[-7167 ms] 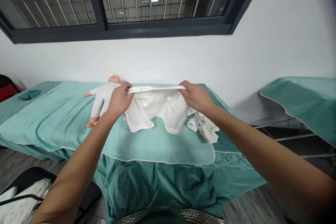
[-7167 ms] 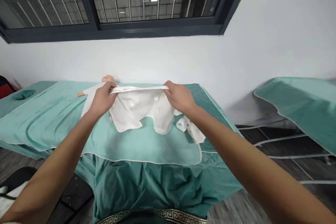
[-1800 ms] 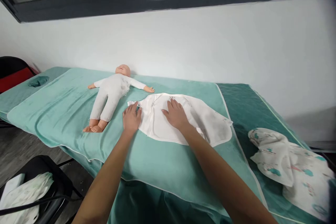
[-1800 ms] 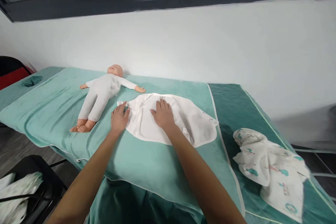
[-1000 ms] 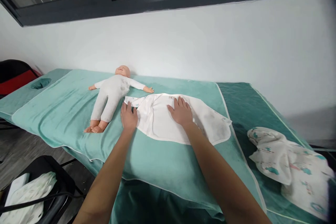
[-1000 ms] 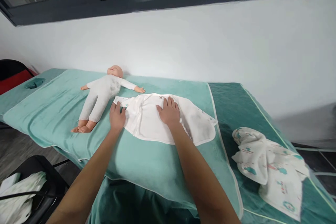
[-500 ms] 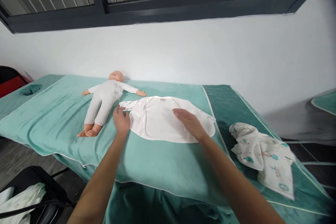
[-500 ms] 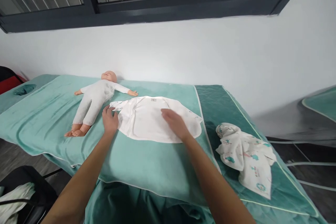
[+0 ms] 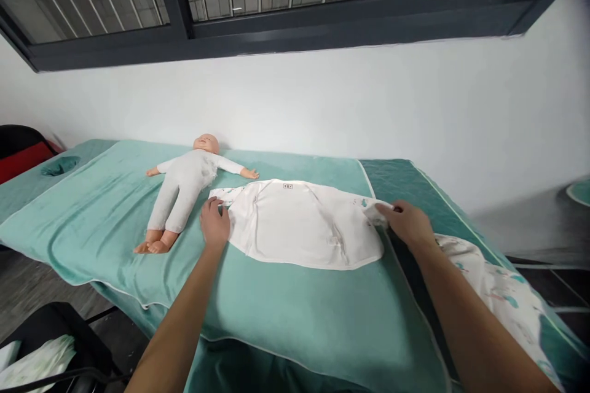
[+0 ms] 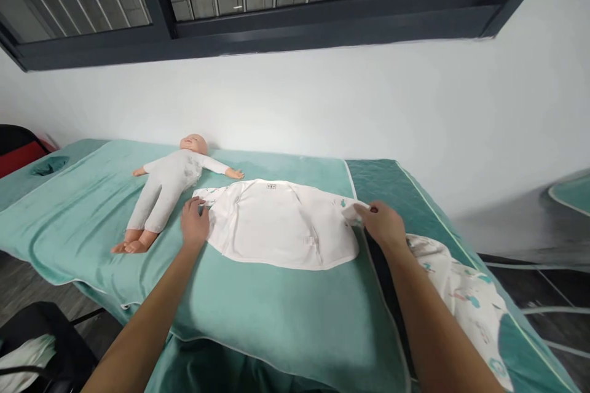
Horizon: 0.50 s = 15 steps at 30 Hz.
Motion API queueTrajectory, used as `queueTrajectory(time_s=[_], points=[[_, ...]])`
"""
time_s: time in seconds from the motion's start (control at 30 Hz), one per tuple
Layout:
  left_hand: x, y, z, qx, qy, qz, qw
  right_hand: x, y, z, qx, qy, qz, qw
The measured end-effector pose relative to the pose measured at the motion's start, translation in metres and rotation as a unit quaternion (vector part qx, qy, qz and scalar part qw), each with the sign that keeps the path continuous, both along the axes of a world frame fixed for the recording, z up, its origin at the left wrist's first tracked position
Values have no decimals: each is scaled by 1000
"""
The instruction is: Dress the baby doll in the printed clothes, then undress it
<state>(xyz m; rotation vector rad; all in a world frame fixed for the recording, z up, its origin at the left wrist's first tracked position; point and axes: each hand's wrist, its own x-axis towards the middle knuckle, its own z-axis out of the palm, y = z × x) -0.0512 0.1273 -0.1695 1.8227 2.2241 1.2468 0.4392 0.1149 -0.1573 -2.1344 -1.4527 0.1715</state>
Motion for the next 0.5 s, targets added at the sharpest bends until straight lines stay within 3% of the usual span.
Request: queueTrajectory(time_s=[0.07, 0.17, 0.27, 0.4, 0.5], points=[[0, -1, 0, 4, 4, 2, 1000, 0, 8, 2, 38, -12, -48, 998], [0, -1, -1, 8, 7, 6, 1000, -15, 14, 0, 159, -43, -69, 984], [0, 0, -2, 3, 8, 7, 1000, -46, 13, -1, 240, -62, 12, 969], [0, 1, -2, 2, 10, 12, 1000, -95, 3, -1, 205, -94, 201, 953], [0, 1, -2, 0, 9, 11, 1000, -123, -6, -13, 109, -158, 254, 948]])
